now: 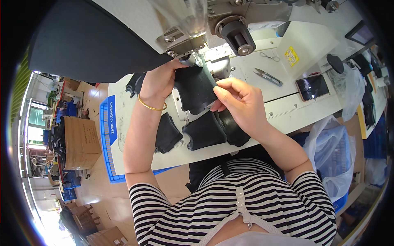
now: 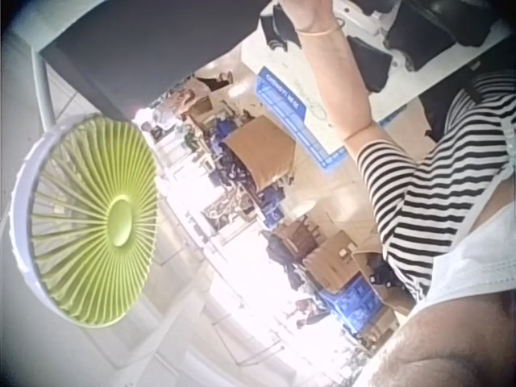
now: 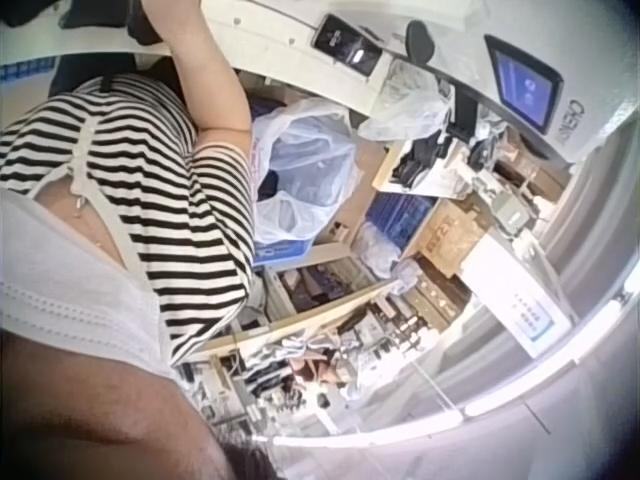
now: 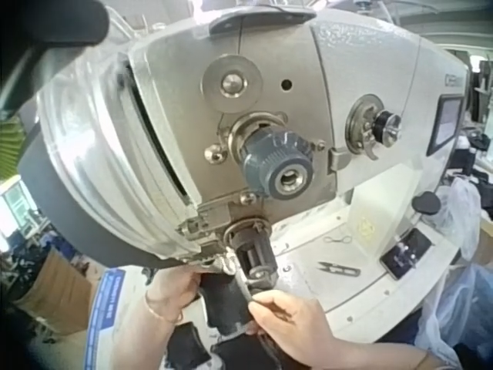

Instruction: Stitching black shoe components using an industrial sewing machine.

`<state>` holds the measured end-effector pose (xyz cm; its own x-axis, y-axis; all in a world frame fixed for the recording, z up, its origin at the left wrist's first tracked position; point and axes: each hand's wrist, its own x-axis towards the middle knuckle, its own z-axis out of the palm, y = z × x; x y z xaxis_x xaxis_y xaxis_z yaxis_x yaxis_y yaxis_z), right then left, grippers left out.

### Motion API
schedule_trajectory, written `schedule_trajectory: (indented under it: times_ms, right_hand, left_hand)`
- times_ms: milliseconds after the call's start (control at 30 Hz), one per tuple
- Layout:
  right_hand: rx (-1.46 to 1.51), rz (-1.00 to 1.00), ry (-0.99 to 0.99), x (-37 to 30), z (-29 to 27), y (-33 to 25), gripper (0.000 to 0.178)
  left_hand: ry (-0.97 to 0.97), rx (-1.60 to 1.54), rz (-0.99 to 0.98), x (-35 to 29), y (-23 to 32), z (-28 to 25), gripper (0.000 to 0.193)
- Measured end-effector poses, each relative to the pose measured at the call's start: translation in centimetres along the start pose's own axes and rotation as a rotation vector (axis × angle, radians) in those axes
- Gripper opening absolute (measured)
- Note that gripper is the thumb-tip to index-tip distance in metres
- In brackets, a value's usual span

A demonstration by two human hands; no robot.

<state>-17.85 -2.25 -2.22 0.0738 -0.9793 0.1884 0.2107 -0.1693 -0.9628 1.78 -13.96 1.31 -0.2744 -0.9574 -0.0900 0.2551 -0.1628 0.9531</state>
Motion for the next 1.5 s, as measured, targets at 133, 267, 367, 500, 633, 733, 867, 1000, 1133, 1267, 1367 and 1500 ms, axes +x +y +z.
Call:
schedule_trajectory:
  times_ms: [133, 267, 367, 500, 633, 733, 867, 1000, 1133, 1267, 1367, 1500]
  right_hand:
    - [-0.032, -0.037, 0.003, 0.6, 0.3, 0.2, 0.016]
    - [-0.037, -0.023, 0.007, 1.2, 0.3, 0.2, 0.016]
    - [-0.023, -0.02, 0.008, 1.4, 0.5, 0.1, 0.016]
    - [0.006, -0.035, 0.014, 1.6, 0.6, 0.6, 0.018]
    - [-0.016, -0.02, 0.03, 1.6, 0.7, 0.5, 0.018]
    - [0.022, -0.029, 0.023, 1.4, 0.6, 0.8, 0.019]
    - [-0.161, -0.184, 0.018, 1.0, 0.0, 1.6, 0.02]
    - [-0.097, -0.164, 0.001, 0.8, -0.3, 1.2, 0.019]
    - [-0.174, -0.135, -0.022, 0.8, -0.6, 0.4, 0.018]
    - [-0.157, -0.095, -0.048, 0.7, -0.7, 0.2, 0.018]
    - [-0.119, -0.088, -0.057, 0.8, -0.7, 0.3, 0.018]
    - [-0.114, -0.082, -0.061, 0.9, -0.8, 0.4, 0.018]
  left_hand:
    - [0.119, 0.021, -0.016, 1.3, -0.5, -1.6, 0.019]
    - [0.101, 0.001, 0.105, 1.2, -0.5, -1.1, 0.016]
    - [0.098, -0.001, 0.089, 1.5, -0.4, -1.2, 0.016]
    - [0.169, 0.34, 0.316, -0.3, -1.3, -0.5, 0.02]
    - [0.235, 1.055, 0.985, -5.2, -2.9, 2.0, 0.035]
    - [0.138, 1.026, 0.931, -6.6, -3.6, 3.0, 0.047]
    - [0.126, 1.001, 0.929, -6.8, -3.4, 3.8, 0.042]
    - [0.193, 0.986, 1.034, -7.0, -3.8, 4.0, 0.033]
    - [0.176, 1.301, 1.379, -6.7, -4.2, 4.3, 0.03]
    - [0.134, 1.355, 1.571, -6.2, -4.4, 4.0, 0.033]
    - [0.102, 1.4, 1.621, -6.2, -4.5, 3.7, 0.034]
    - [0.058, 1.45, 1.658, -6.2, -4.1, 3.6, 0.036]
